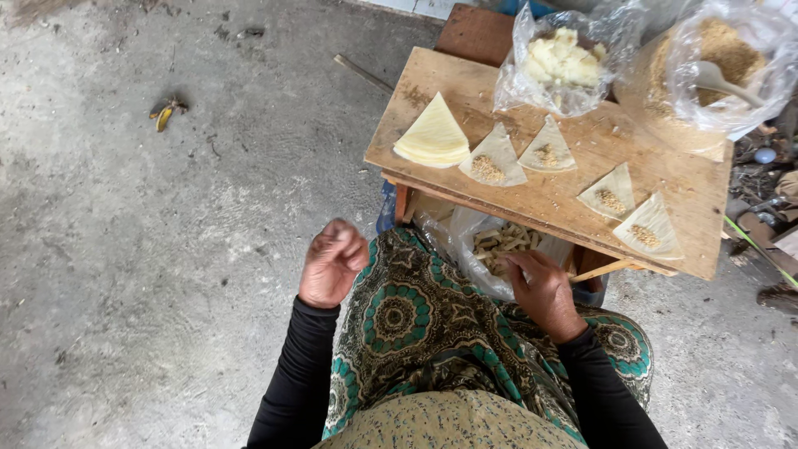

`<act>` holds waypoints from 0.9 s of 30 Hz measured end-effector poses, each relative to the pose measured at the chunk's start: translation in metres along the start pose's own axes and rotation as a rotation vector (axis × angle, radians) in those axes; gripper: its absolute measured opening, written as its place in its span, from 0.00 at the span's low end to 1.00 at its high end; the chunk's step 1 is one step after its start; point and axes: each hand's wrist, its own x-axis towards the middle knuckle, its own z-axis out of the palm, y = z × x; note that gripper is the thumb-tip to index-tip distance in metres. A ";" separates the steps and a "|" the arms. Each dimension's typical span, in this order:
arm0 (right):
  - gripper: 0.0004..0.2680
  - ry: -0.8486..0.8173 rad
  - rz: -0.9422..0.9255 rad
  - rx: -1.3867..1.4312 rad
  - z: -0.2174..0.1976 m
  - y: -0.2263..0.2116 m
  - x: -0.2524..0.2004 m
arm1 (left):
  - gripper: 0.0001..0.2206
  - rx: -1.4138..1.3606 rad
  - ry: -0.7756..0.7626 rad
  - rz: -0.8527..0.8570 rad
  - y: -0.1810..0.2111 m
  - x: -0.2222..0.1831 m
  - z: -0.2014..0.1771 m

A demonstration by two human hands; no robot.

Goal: The person uses a spoon to place a granular filling onto dough triangles and folds the dough by hand to secure the filling inside.

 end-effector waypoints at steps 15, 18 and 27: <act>0.04 0.383 0.157 -0.563 -0.058 0.054 0.095 | 0.10 1.868 -0.038 0.507 -0.129 0.170 0.140; 0.06 0.366 0.190 -0.618 -0.051 0.074 0.103 | 0.13 2.000 -0.013 0.588 -0.145 0.186 0.151; 0.04 0.277 0.310 -0.507 -0.027 0.104 0.124 | 0.12 2.014 0.021 0.327 -0.174 0.210 0.160</act>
